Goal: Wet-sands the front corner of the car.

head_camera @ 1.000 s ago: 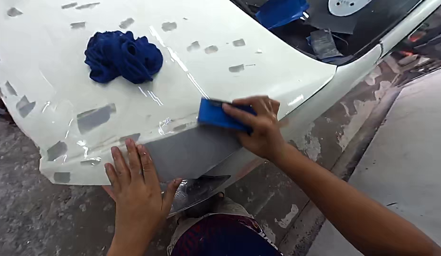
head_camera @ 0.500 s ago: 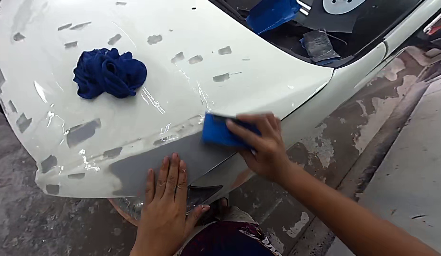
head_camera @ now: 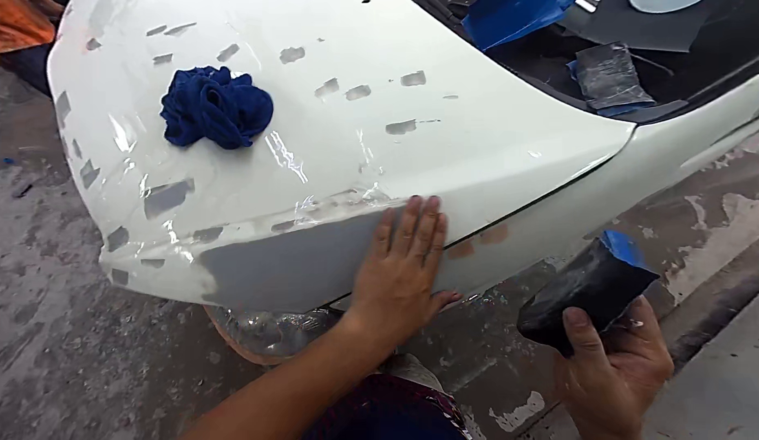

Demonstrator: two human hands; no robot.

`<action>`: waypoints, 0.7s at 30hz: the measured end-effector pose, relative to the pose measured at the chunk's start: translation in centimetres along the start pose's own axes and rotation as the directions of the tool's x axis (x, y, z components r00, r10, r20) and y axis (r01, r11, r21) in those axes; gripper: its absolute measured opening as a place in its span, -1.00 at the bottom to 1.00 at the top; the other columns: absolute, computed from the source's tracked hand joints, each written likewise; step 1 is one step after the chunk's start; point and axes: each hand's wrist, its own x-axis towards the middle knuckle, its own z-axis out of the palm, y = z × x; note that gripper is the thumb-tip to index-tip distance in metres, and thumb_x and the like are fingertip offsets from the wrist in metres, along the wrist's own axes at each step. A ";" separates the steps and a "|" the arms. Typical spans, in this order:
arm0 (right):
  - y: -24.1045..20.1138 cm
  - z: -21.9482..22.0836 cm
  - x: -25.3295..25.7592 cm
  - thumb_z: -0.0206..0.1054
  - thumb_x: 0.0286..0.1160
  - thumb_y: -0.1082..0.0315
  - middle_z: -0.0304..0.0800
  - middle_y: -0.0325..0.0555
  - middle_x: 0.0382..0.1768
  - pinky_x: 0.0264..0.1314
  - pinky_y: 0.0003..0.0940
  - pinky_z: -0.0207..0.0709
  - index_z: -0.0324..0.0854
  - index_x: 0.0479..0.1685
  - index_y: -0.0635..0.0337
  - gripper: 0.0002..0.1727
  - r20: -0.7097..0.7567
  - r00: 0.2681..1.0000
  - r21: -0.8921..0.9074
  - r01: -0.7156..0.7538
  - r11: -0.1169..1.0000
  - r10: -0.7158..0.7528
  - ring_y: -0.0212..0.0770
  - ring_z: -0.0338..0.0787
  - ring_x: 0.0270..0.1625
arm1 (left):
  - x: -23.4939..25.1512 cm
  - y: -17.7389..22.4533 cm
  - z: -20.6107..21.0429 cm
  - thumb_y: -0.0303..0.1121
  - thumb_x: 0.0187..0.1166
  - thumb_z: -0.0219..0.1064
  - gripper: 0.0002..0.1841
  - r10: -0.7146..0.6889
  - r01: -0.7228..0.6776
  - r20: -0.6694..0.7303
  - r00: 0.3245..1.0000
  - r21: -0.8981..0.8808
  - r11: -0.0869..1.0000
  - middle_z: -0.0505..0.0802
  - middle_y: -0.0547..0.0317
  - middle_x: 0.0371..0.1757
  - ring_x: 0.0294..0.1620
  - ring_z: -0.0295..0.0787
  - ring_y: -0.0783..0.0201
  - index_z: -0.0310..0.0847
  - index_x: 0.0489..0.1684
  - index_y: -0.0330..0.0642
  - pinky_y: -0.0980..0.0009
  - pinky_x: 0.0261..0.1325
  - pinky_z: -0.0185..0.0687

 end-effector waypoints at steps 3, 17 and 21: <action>0.5 -0.1 0.1 0.49 0.50 0.19 0.73 -0.46 0.28 0.45 -0.38 0.63 0.29 0.58 0.15 -0.31 0.021 1.000 0.040 0.021 0.999 -0.022 -0.41 0.73 0.33 | 0.8 2.1 0.7 0.44 0.44 0.20 0.12 -0.048 0.048 -0.020 0.999 -0.005 0.999 0.05 -0.16 0.91 0.93 -0.22 -0.12 0.13 0.82 -0.34 -0.17 0.88 -0.30; -2.2 8.9 7.9 0.49 0.44 0.07 0.73 0.11 0.33 0.41 0.01 0.51 0.58 0.54 0.22 -0.32 0.635 0.685 -0.367 0.675 0.640 -0.358 0.09 0.66 0.36 | -14.9 -1.5 -1.2 0.30 0.64 0.07 -0.15 -0.211 0.211 -0.019 0.977 -0.004 0.977 0.26 0.21 0.87 0.89 0.05 0.19 0.18 0.85 -0.06 -0.13 0.85 -0.11; -2.1 9.9 5.4 0.49 0.45 0.10 0.68 0.09 0.40 0.40 0.05 0.52 0.60 0.54 0.11 -0.37 0.624 0.706 -0.383 0.651 0.656 -0.336 0.09 0.64 0.39 | -18.1 -3.2 -1.9 0.40 0.58 0.03 -0.11 -0.352 0.351 -0.038 0.935 -0.017 0.936 0.15 0.26 0.91 0.93 -0.13 0.06 0.05 0.91 0.18 -0.51 0.76 -0.40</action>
